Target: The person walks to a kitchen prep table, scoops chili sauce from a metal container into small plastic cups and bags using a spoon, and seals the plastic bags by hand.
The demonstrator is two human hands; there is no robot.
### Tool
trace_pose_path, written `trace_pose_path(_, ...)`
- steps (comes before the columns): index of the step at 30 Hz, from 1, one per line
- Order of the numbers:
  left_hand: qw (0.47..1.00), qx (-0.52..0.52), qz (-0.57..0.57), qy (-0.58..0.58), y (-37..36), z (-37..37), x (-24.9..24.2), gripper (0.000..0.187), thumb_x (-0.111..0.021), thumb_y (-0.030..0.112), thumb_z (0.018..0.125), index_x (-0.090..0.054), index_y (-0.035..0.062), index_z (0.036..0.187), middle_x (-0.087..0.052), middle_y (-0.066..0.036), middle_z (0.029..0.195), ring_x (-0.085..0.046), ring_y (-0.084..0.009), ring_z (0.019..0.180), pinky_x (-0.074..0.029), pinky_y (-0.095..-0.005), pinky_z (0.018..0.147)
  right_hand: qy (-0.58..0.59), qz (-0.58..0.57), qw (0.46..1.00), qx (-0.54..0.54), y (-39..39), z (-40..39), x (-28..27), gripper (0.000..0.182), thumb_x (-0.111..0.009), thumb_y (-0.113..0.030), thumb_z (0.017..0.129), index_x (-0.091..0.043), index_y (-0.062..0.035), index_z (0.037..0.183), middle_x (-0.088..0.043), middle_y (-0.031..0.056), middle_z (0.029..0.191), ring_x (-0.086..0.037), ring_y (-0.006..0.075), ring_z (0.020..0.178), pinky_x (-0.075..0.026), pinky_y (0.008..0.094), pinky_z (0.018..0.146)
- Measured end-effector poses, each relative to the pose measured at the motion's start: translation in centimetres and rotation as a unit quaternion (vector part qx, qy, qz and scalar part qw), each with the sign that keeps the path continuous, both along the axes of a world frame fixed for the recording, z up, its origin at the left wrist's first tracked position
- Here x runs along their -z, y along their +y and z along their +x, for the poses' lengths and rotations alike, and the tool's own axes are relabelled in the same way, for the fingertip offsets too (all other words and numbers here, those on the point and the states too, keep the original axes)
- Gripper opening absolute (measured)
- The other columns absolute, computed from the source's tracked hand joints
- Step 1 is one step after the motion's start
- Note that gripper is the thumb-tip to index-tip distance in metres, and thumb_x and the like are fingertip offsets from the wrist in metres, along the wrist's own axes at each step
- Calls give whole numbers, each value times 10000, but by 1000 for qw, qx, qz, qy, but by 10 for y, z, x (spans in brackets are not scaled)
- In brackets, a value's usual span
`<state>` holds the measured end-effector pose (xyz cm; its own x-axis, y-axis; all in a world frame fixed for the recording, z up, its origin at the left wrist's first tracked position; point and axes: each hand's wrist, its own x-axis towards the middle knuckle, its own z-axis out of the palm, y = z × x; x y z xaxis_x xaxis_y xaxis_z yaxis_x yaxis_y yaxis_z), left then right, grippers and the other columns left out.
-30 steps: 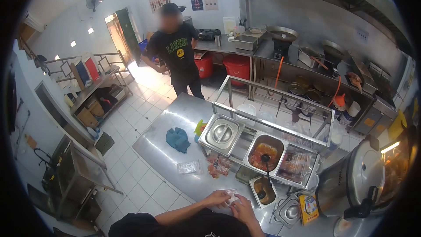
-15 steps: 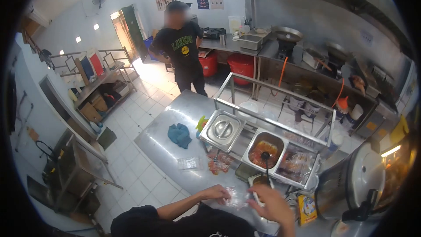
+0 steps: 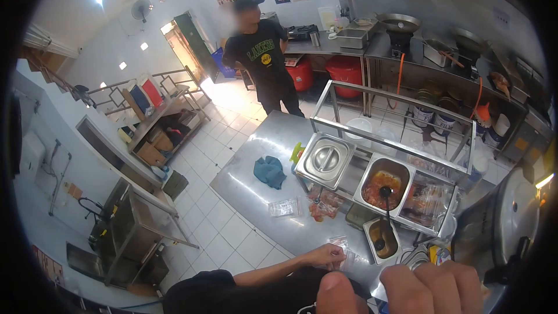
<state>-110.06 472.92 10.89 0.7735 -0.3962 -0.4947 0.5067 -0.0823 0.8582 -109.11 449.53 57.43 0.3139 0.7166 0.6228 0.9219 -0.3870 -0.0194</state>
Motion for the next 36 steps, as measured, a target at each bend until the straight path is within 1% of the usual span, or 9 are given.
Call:
trace_pose_path(7, 999, 5, 24, -48, -19, 0, -1, 337, -588, 364, 1038, -628, 42, 944, -656, -38, 835, -670, -120, 711, -563, -271, 547, 66, -2, 997, -44, 0, -5, -6, 549, -809, -134, 819, -641, -145, 1341, -678, 141, 1069, -659, 361, 822, -529, 468, 710)
trace_pose_path(10, 998, 4, 31, -56, -26, -2, 6, 321, -596, 364, 1035, -644, 52, 977, -661, -26, 822, -660, -103, 708, -555, -266, 560, 152, 39, 984, -81, 3, 6, 31, 318, -796, -143, 794, -662, -80, 1076, -681, 101, 913, -653, 307, 756, -523, 417, 717)
trace_pose_path(12, 996, 1, 31, -88, -24, 1, -1, 312, -600, 359, 1034, -649, 55, 987, -665, -25, 821, -656, -100, 706, -549, -263, 569, 203, 66, 972, -94, 11, 22, 78, 199, -788, -148, 778, -675, -37, 898, -684, 74, 808, -650, 271, 711, -518, 383, 722)
trace_pose_path(14, 994, -30, 1, -104, -22, -1, 8, 281, -604, 333, 1035, -652, 59, 993, -671, -19, 827, -657, -100, 716, -539, -259, 573, 472, 4, 881, -47, 20, 51, 163, 243, -792, -238, 819, -657, -39, 854, -645, 44, 696, -638, 228, 627, -516, 366, 626)
trace_pose_path(18, 991, -88, -28, -101, -15, 0, 14, 263, -612, 321, 1031, -659, 63, 1008, -672, -11, 829, -649, -89, 719, -532, -259, 568, 476, -87, 870, 96, 25, 50, 376, 283, -800, -243, 853, -646, -13, 910, -676, 86, 747, -669, 178, 637, -532, 304, 604)
trace_pose_path(20, 989, -95, -12, -111, -10, -10, 18, 262, -617, 320, 1028, -663, 62, 1018, -673, -9, 828, -645, -84, 718, -528, -258, 569, 546, 40, 829, 113, 22, 22, 438, 336, -800, -292, 843, -644, -19, 961, -718, 115, 819, -710, 238, 694, -549, 352, 664)
trace_pose_path(28, 992, -25, 52, -111, -16, -8, -18, 267, -664, 313, 1006, -694, 48, 1004, -667, 3, 831, -596, -63, 732, -488, -244, 582, 591, 111, 777, 185, 25, -11, 437, 314, -769, -269, 848, -644, -16, 986, -753, 142, 845, -744, 290, 727, -567, 370, 679)
trace_pose_path(31, 992, -22, 50, -115, -20, -1, -13, 268, -675, 311, 999, -694, 43, 995, -670, -4, 834, -604, -68, 741, -507, -247, 576, 515, 96, 830, 193, 19, -4, 449, 256, -754, -197, 851, -667, 13, 968, -753, 126, 796, -721, 184, 625, -558, 311, 600)
trace_pose_path(36, 989, -15, 50, -139, -14, 2, -8, 270, -679, 308, 996, -686, 38, 988, -671, -18, 846, -621, -84, 769, -533, -251, 602, 580, 131, 791, 146, 12, 3, 442, 209, -718, -162, 901, -705, 18, 1006, -756, 95, 791, -706, 141, 616, -545, 287, 584)
